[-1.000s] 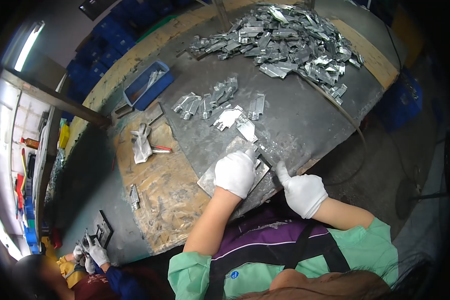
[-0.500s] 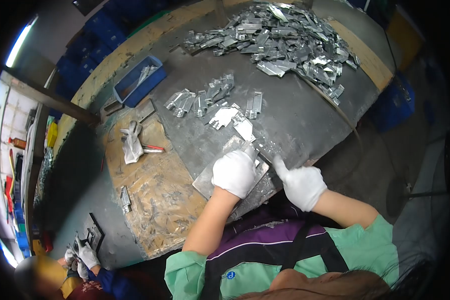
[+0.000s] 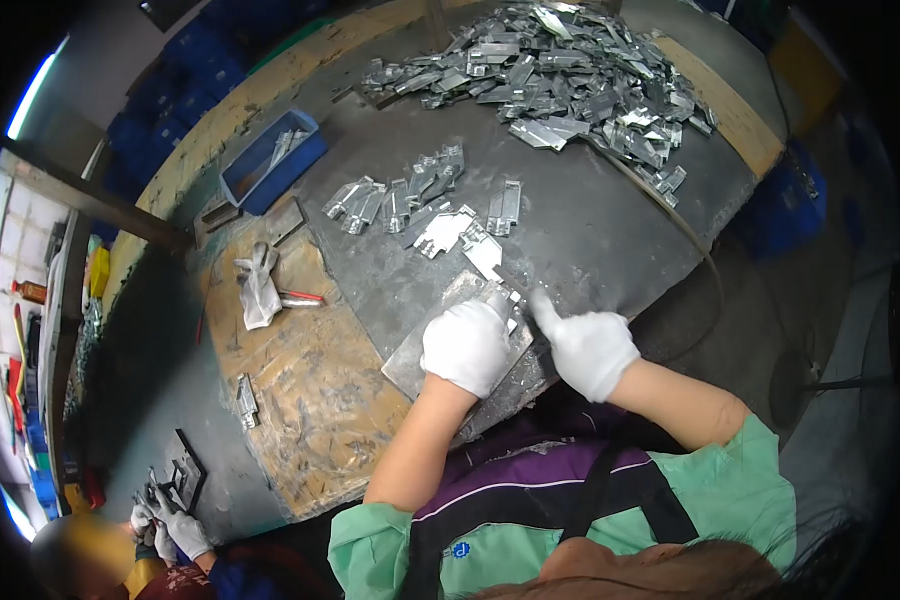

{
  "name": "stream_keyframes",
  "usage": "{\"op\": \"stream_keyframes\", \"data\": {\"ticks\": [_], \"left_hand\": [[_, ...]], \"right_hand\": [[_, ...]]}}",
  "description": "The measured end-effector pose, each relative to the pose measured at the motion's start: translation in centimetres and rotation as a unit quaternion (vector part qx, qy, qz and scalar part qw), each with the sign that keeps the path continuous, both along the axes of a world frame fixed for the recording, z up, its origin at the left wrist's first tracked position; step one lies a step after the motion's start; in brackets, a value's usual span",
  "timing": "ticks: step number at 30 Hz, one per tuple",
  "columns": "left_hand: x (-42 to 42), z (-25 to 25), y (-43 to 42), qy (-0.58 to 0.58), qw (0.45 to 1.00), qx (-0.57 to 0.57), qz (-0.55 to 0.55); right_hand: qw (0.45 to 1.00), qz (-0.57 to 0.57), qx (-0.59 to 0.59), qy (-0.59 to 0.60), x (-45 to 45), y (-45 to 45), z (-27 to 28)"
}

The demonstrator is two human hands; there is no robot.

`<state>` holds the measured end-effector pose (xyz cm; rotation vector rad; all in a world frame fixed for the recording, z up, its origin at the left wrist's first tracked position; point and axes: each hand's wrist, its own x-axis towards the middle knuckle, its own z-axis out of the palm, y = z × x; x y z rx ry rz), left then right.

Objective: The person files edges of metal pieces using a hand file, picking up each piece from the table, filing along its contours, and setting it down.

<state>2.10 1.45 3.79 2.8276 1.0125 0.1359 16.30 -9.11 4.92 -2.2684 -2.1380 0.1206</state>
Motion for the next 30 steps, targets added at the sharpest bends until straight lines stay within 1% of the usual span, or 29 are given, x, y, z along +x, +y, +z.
{"op": "stream_keyframes", "data": {"ticks": [1,3,6,8,9,11,14,16,19,21,22,24,25,27,28,30], "left_hand": [[0.0,0.3,0.0,-0.005,1.0,-0.019,0.006],[0.0,0.1,-0.1,-0.004,1.0,-0.02,0.008],[0.1,0.2,0.0,-0.007,0.999,-0.028,0.017],[0.0,0.2,0.1,-0.01,0.999,-0.037,0.025],[0.0,0.2,0.3,-0.004,0.999,-0.027,0.017],[0.1,0.2,0.0,0.009,1.0,-0.018,-0.005],[0.1,0.6,0.0,0.014,1.0,-0.021,0.014],[0.0,0.0,0.0,-0.014,1.0,-0.019,0.012],[0.0,-0.3,0.2,-0.007,1.0,-0.022,0.007],[0.0,0.0,0.3,-0.011,1.0,-0.022,0.01],[0.0,0.0,0.2,-0.01,1.0,-0.02,0.004],[0.1,0.0,0.0,-0.006,1.0,-0.024,0.003],[0.1,0.1,0.1,-0.005,1.0,-0.026,0.013],[0.1,0.1,0.2,0.002,0.999,-0.038,0.02],[0.1,0.1,0.2,0.009,0.998,-0.055,0.027],[0.1,0.1,0.2,0.011,0.998,-0.049,0.028]], "right_hand": [[1.0,-0.003,0.01,0.001,-0.1,1.1,-0.7],[1.0,-0.009,0.017,0.005,-0.3,1.8,-1.0],[1.0,0.0,-0.013,0.023,-0.2,-0.8,0.3],[0.999,0.005,-0.04,0.006,-0.1,-3.1,0.0],[1.0,0.023,-0.016,-0.007,0.2,-2.9,-0.1],[0.999,0.021,-0.011,0.035,0.4,-1.5,-0.1],[0.998,0.019,0.066,-0.004,-0.1,1.3,-1.8],[0.998,0.008,0.066,-0.003,-0.4,0.9,-1.6],[1.0,0.008,0.003,0.027,-0.1,-2.0,-0.3],[0.999,0.024,0.026,-0.013,0.1,-3.0,-0.5],[0.999,0.023,0.019,0.023,0.3,-2.4,-0.5],[0.997,-0.006,-0.067,0.05,0.0,0.0,0.5],[0.999,0.006,0.012,0.03,0.0,1.1,-0.6],[0.999,-0.002,0.036,-0.001,-0.3,2.8,-1.5],[1.0,-0.006,0.025,0.006,-0.4,2.9,-1.3],[0.999,0.003,-0.013,0.032,-0.2,1.5,0.0]]}}
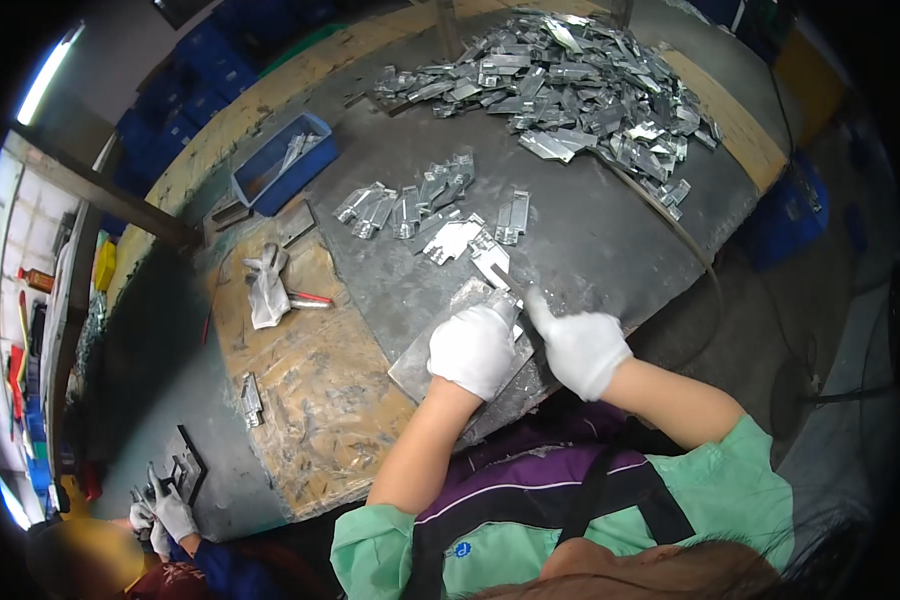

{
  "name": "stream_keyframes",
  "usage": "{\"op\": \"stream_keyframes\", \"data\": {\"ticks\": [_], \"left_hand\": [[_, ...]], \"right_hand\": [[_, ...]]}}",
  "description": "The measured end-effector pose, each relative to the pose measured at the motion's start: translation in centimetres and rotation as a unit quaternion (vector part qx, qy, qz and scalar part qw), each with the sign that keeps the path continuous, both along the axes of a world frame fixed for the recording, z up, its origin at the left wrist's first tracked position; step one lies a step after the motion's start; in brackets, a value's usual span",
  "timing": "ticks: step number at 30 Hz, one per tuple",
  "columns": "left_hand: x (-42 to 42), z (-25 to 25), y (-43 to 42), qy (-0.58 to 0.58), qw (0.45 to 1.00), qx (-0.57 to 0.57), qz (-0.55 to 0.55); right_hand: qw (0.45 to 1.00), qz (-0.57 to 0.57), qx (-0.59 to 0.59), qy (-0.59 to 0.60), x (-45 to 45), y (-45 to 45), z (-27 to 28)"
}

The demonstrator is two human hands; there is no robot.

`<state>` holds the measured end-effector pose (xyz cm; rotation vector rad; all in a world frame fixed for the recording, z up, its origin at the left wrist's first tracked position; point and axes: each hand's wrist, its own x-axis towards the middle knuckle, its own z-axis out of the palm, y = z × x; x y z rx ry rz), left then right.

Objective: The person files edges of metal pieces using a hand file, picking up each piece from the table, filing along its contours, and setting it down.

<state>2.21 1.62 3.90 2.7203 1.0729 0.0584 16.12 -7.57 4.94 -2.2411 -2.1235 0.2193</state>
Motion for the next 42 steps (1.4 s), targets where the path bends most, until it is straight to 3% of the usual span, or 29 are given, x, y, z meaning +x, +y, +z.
{"op": "stream_keyframes", "data": {"ticks": [3,4,9,16,22,26,30,35,42], "left_hand": [[-0.1,0.4,0.0,0.006,1.0,-0.004,-0.004],[-0.1,0.5,0.0,0.015,1.0,-0.007,-0.011],[0.0,0.0,-0.1,0.003,1.0,0.01,-0.003],[0.0,0.6,0.2,0.024,0.999,-0.02,-0.005],[0.0,0.2,0.0,-0.03,0.999,0.024,-0.018],[-0.1,0.4,0.1,-0.002,1.0,-0.018,-0.002],[-0.2,0.1,0.0,-0.014,0.999,0.025,-0.026],[0.1,0.5,0.0,0.008,1.0,-0.004,-0.002],[-0.2,0.5,0.1,-0.022,0.999,0.003,-0.026]], "right_hand": [[0.999,0.014,-0.029,-0.04,0.2,-4.1,-0.1],[0.999,0.026,0.01,-0.044,0.5,-4.1,-0.4],[0.998,0.01,0.056,-0.035,0.4,0.9,-1.3],[0.995,0.032,-0.069,-0.068,2.2,-2.9,0.7],[0.996,0.053,0.014,-0.064,1.0,1.9,-0.5],[0.997,0.072,-0.017,-0.011,1.9,-0.8,0.6],[0.996,0.083,-0.016,-0.027,2.9,-2.7,0.6],[0.997,0.063,0.01,-0.053,1.8,0.9,-0.5],[0.997,0.077,-0.011,-0.029,3.5,-2.9,0.6]]}}
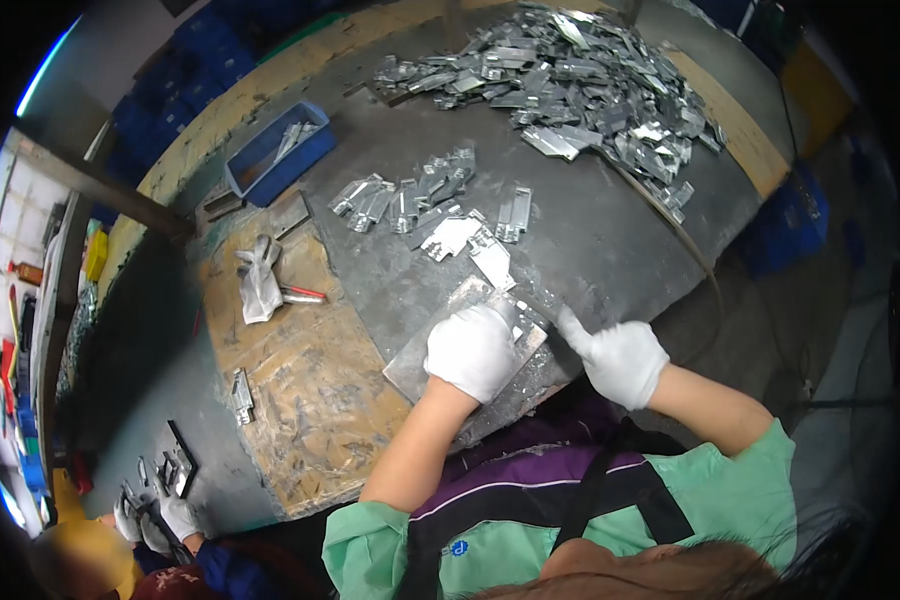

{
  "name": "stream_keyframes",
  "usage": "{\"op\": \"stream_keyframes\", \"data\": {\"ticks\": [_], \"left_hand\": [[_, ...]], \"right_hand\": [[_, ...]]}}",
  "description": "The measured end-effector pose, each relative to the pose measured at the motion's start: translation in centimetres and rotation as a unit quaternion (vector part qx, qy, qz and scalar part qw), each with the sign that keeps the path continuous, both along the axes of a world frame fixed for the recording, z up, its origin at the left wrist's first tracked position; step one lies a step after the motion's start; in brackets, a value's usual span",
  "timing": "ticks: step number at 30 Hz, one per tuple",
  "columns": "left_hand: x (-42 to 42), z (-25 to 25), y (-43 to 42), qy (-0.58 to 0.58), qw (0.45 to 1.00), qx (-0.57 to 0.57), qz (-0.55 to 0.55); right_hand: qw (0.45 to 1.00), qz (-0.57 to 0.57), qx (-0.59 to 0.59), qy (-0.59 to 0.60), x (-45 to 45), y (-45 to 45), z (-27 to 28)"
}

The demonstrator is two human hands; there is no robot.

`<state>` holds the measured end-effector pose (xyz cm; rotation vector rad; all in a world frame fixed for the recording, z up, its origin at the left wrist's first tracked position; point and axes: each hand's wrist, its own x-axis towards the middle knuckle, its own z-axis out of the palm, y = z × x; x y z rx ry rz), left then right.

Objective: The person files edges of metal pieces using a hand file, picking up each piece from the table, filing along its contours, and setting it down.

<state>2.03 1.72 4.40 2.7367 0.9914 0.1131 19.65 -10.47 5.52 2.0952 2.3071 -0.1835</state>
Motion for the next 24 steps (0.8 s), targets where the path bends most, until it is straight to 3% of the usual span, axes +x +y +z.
{"op": "stream_keyframes", "data": {"ticks": [3,4,7,10,17,21,24], "left_hand": [[0.1,-0.3,-0.2,-0.003,1.0,0.008,0.003],[0.0,-0.1,-0.2,-0.003,1.0,0.008,0.009],[0.1,0.0,-0.2,0.008,1.0,0.012,0.012],[0.1,0.0,0.0,0.017,1.0,-0.005,0.006],[0.2,-0.1,-0.3,0.024,0.999,0.029,0.015],[0.0,-0.7,-0.2,0.004,0.999,0.038,0.02],[0.0,-0.6,-0.2,0.027,0.999,0.027,0.0]], "right_hand": [[0.999,0.002,0.032,-0.004,-0.8,2.9,-0.6],[0.999,-0.027,-0.042,-0.005,-1.3,3.8,-0.1],[1.0,-0.001,0.009,0.005,-0.8,2.6,-0.3],[0.998,0.002,-0.04,-0.04,-0.2,0.1,0.6],[0.999,-0.011,0.028,-0.019,-1.3,3.5,-1.1],[0.999,-0.027,0.007,0.037,-0.9,-0.3,-0.4],[0.999,-0.024,0.019,0.011,-1.1,-2.1,-1.1]]}}
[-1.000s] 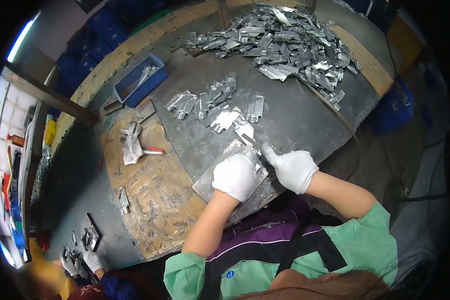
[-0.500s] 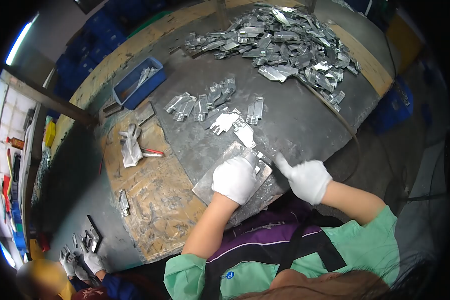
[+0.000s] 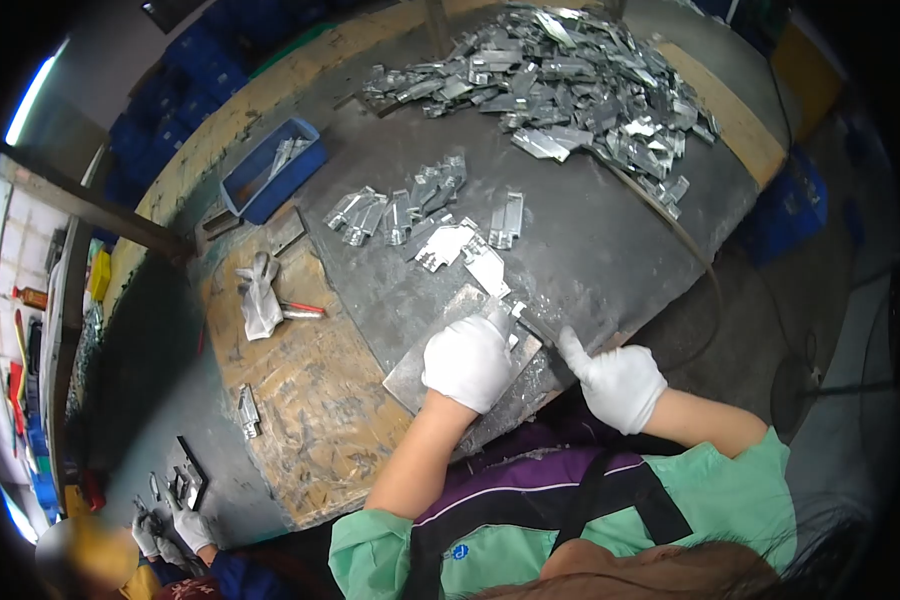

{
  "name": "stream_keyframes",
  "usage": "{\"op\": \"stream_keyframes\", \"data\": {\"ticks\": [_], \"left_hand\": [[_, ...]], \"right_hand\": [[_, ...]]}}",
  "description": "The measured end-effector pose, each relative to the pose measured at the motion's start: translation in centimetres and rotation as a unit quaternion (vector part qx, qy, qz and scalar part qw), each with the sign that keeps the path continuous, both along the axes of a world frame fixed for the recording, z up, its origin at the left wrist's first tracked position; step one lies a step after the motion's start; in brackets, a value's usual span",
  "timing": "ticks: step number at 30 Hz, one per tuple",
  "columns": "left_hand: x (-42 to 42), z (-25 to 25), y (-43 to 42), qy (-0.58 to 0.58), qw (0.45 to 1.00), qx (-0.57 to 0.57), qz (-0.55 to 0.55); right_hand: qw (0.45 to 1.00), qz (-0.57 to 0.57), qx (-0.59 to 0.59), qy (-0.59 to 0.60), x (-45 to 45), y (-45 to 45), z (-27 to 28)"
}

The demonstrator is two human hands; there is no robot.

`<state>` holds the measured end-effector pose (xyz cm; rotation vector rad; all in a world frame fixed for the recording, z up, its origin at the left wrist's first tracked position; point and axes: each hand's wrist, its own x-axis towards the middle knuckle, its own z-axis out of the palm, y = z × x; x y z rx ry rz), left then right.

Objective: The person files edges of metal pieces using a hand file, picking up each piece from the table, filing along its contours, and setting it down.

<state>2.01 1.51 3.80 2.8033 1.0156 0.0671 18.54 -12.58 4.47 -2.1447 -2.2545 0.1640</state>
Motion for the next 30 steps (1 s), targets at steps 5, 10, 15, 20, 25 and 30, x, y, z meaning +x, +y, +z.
{"op": "stream_keyframes", "data": {"ticks": [5,10,15,20,25,30], "left_hand": [[0.2,0.4,-0.3,-0.005,1.0,0.023,0.015],[0.3,0.3,-0.3,-0.008,0.999,0.016,0.033],[0.2,0.1,-0.2,0.003,1.0,0.024,0.018],[0.0,-0.2,-0.4,-0.018,0.999,0.025,0.027],[0.2,-0.3,-0.4,0.014,0.999,0.038,0.027],[0.4,0.4,-0.3,0.032,0.997,-0.03,0.061]], "right_hand": [[0.998,-0.025,0.012,0.06,-1.7,4.2,-0.9],[0.967,-0.105,0.038,0.228,-3.2,0.5,-1.8],[0.939,-0.118,0.103,0.307,-5.1,1.8,-2.1],[0.931,-0.103,0.157,0.313,-5.5,2.3,-3.0],[0.954,-0.1,0.115,0.26,-4.4,-1.0,-2.2],[0.969,-0.118,0.041,0.213,-4.0,3.0,-1.9]]}}
